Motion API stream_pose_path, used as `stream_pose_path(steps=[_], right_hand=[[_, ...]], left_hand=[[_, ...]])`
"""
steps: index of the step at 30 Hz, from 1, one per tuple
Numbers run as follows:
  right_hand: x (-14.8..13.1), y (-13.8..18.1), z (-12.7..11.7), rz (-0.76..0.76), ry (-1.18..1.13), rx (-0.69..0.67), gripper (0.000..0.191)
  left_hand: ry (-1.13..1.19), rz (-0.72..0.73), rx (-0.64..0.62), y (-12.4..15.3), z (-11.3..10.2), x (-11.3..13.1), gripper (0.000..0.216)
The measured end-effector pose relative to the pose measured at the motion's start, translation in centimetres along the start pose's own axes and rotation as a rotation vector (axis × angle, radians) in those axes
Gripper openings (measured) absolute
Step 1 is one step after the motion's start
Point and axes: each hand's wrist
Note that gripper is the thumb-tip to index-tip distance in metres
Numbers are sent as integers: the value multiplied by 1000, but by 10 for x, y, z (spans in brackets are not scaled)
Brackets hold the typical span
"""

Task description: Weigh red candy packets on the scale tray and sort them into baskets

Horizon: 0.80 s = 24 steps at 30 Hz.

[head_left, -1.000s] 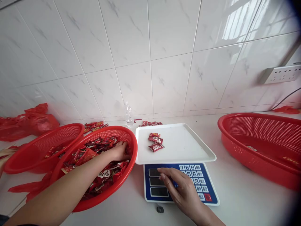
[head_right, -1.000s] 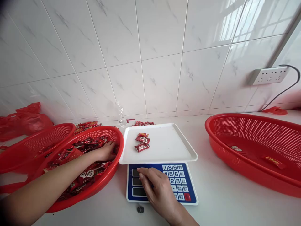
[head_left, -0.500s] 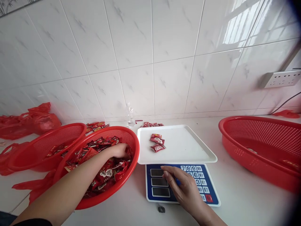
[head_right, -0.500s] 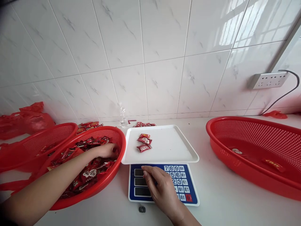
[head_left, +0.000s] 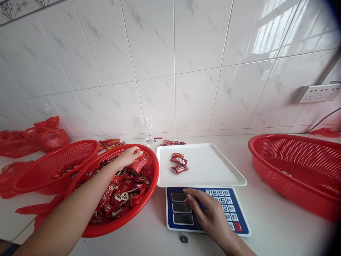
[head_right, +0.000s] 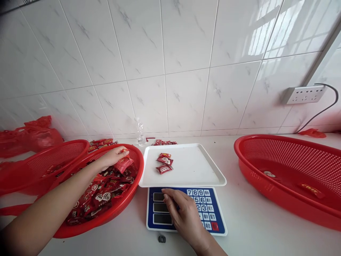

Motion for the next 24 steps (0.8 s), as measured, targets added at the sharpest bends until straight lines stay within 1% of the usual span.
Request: stream_pose_path(steps=[3, 6, 8, 10, 13, 15, 17, 19, 21, 24], right_hand=[[0, 0, 0, -5, -7, 1, 26], [-1, 0, 0, -9, -14, -2, 26], [-1, 1, 0, -8, -17, -8, 26], [-1, 1, 1, -5, -17, -6, 26], [-1, 0, 1, 0, -17, 5, 27], [-1, 0, 1, 4, -18, 8, 28], [-2, 0, 1, 9, -24, 7, 28], [-2, 1, 1, 13, -39, 8, 27], [-3, 1, 2, 13, -55, 6, 27], [-3, 1, 2, -3, -68, 4, 26]], left_hand=[[64, 47, 34, 1, 3, 7, 38], [182, 117, 63, 4, 13, 22, 40], [227, 136, 31, 5, 23, 35, 42], [227, 153, -42, 6, 35, 49, 42], [120, 219, -153, 3, 55, 65, 38], [-22, 288, -178, -1, 67, 71, 31], [-172, 354, -158, -7, 76, 73, 24], [-272, 385, -124, -12, 82, 74, 19], [-293, 374, -106, -16, 86, 74, 17], [-243, 346, -89, -20, 89, 75, 19]])
Point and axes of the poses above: each hand's wrist, its own y-axis away from the middle knuckle, its own z-axis out of the palm, x = y × z, and after that the axes turned 4 degrees about y, right-handed
